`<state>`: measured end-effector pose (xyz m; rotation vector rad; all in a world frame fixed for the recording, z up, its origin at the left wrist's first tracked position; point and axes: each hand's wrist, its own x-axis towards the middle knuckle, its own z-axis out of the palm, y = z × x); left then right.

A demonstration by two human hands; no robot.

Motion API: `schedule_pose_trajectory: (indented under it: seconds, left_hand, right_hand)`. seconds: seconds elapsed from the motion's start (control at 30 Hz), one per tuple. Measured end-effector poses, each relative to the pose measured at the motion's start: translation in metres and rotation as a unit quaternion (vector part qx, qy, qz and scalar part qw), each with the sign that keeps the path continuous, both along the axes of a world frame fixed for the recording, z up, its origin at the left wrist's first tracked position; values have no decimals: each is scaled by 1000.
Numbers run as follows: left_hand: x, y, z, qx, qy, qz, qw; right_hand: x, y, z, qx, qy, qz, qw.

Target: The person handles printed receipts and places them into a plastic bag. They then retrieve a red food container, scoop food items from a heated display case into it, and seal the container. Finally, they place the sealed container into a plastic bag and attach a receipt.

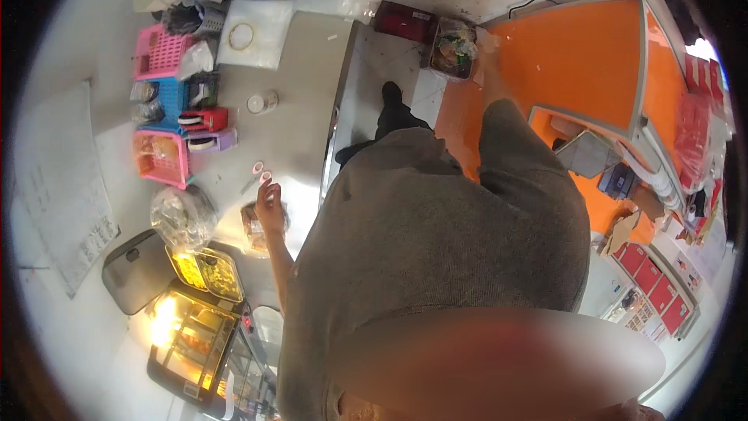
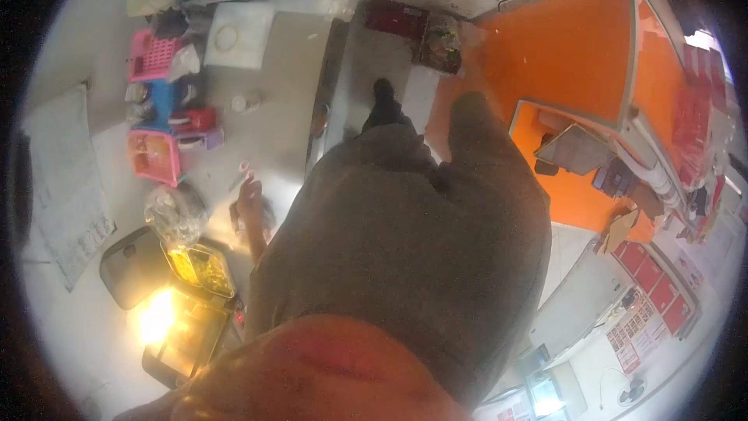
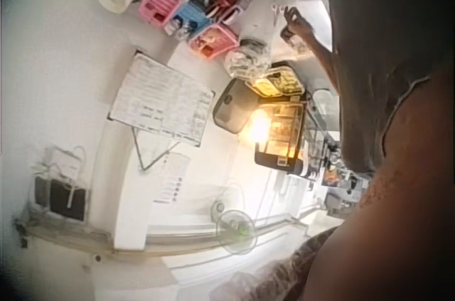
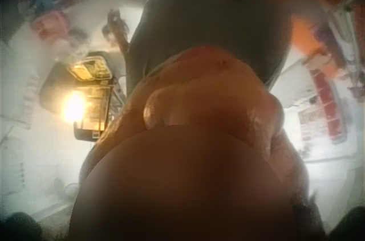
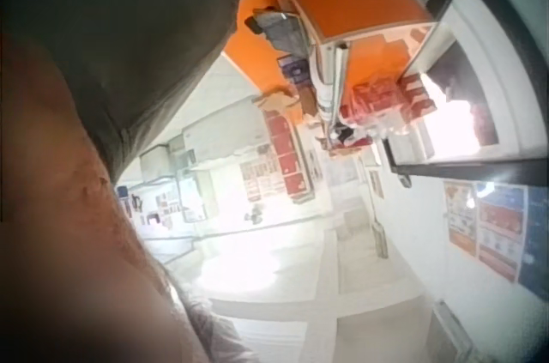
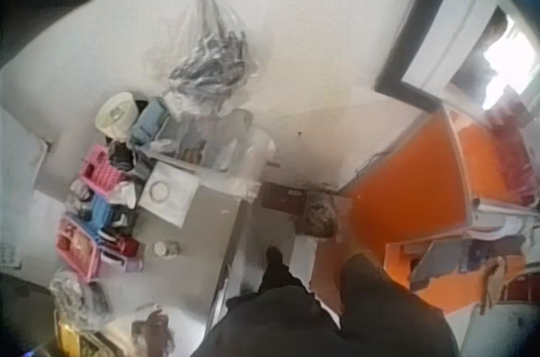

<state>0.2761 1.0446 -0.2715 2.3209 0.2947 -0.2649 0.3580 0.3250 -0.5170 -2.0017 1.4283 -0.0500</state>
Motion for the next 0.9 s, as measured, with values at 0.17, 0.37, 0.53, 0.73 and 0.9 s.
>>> schedule_pose_trajectory:
  seconds: [0.17,0.37,0.53,0.73,0.9]
  left_hand:
    - [-22,43,-48,233,5,103,967]
    - [-129,103,-90,-143,120,492,850]
    - [-163,145,-111,-390,137,507,756]
    - [-153,112,-98,-33,-242,399,884]
    - [-100,116,-19,37,-273,305,912]
  right_hand:
    - [0,-22,-36,-14,60,29,998]
    - [33,0,-73,-54,278,397,873]
    - [30,66,-56,-106,188,544,811]
    - [60,164,27,4,-1,390,921]
    - [42,204,1,-61,-35,399,914]
